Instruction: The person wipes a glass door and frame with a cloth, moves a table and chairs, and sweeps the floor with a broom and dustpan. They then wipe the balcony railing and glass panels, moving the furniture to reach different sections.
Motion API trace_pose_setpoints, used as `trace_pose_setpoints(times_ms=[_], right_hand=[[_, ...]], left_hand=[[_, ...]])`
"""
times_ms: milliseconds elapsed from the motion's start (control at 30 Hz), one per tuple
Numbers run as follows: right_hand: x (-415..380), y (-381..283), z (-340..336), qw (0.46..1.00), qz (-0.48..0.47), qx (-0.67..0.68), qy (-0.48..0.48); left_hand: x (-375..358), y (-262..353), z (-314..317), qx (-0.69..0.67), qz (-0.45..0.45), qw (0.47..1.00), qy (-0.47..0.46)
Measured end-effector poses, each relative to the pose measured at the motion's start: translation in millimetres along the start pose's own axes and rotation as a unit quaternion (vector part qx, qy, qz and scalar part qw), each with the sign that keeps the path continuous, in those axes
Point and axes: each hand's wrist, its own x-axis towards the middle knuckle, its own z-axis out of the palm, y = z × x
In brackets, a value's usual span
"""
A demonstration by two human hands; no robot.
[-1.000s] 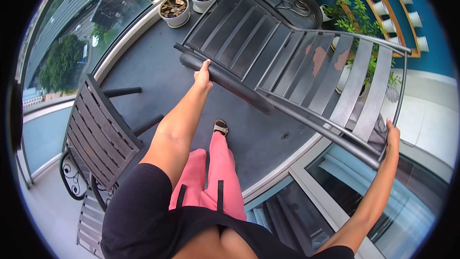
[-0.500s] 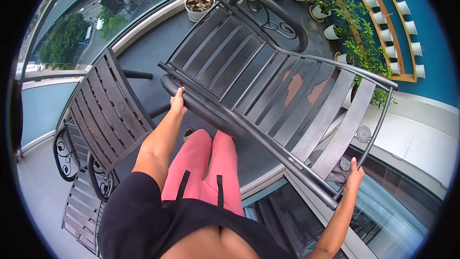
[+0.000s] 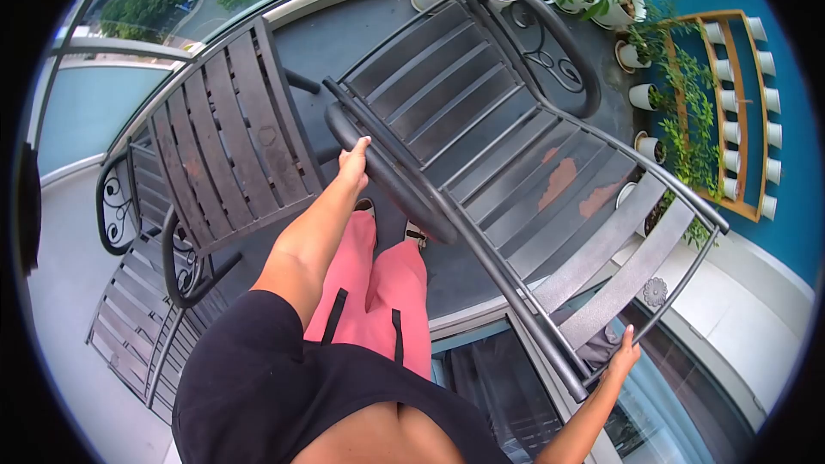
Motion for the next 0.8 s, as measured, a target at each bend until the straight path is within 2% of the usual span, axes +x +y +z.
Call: trace_pose_setpoints(times_ms=[33, 100, 167, 233, 267, 300, 400, 433, 467, 500, 567, 633, 667, 800], right_hand=[[-3, 0, -3, 1.000, -0.009, -0.007, -0.028], [-1, -5, 4, 1.000, -0.016, 0.005, -0.008], [19, 7, 2, 1.000, -0.020, 0.018, -0.013], [29, 9, 2, 0.999, -0.010, 0.019, -0.034], [6, 4, -1, 0.999, -0.014, 0.003, -0.036], [11, 6, -3, 0.999, -0.013, -0.007, -0.038], [23, 12, -6, 0.999, -0.013, -0.008, -0.032], [27, 15, -6, 0.999, -0.012, -0.013, -0.027], [30, 14, -6, 0.999, -0.013, -0.020, -0.023], [28, 13, -5, 0.999, -0.018, -0.024, -0.025], [21, 5, -4, 0.999, -0.006, -0.023, -0.032], [5, -4, 4, 1.000, -0.015, -0.004, -0.018], [0, -11, 5, 1.000, -0.007, -0.005, -0.026], [6, -8, 3, 0.999, -0.011, 0.001, -0.030]], left_hand=[[-10, 4, -4, 0.011, -0.005, 1.000, 0.003], [-15, -2, 0, 0.028, -0.005, 0.999, 0.024], [-8, -9, 0, 0.062, -0.010, 0.998, -0.021], [-24, -3, -6, 0.029, -0.047, 0.997, -0.056], [-45, 18, -33, 0.024, -0.092, 0.994, -0.048], [-52, 12, -56, 0.013, -0.110, 0.991, -0.075], [-76, -4, -144, -0.055, -0.196, 0.959, -0.196], [-93, -2, -164, -0.086, -0.194, 0.963, -0.168], [-94, -6, -193, -0.085, -0.199, 0.957, -0.192], [-100, 2, -215, -0.078, -0.199, 0.969, -0.119], [-95, 23, -240, -0.190, -0.078, 0.977, 0.055], [-69, 37, -267, -0.225, 0.016, 0.972, 0.061], [-60, 47, -259, -0.281, 0.039, 0.945, 0.163], [-17, 27, -272, -0.402, 0.063, 0.903, 0.139]])
